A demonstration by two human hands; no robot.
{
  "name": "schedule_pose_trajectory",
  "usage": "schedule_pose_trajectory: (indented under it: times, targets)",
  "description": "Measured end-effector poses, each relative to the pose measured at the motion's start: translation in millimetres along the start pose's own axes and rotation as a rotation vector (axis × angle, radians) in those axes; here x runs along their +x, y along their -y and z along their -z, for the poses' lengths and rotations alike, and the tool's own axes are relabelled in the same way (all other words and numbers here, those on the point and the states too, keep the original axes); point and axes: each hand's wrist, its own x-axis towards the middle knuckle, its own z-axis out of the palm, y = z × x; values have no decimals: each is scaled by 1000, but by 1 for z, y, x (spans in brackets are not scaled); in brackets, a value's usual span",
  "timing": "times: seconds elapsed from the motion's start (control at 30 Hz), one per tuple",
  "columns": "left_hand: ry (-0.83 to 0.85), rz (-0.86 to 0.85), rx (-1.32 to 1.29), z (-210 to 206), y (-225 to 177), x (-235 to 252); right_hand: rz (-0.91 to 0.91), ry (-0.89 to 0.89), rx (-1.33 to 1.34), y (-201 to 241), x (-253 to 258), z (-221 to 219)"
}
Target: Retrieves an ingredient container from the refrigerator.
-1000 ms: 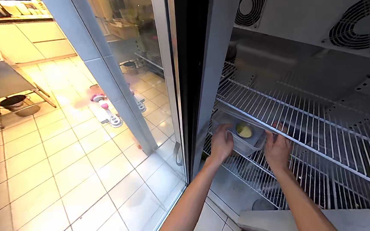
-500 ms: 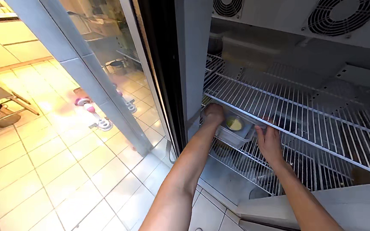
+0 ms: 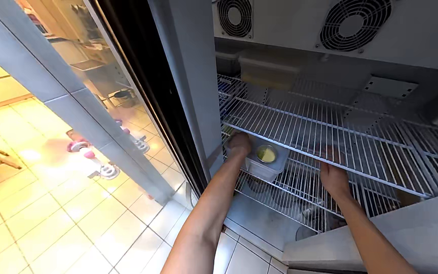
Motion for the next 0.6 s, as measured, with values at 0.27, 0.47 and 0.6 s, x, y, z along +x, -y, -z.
schedule_pose_trajectory:
  times: [0.27, 0.47, 0.6]
  targets:
    - [-26, -49, -16, 5, 6, -1, -218, 28, 149, -25, -5, -3]
    - [-18, -14, -33, 6, 5, -1, -254, -73, 26, 1, -15, 9]
    - [-20, -10, -66, -1, 4, 9, -56, -93, 71, 54, -44, -3]
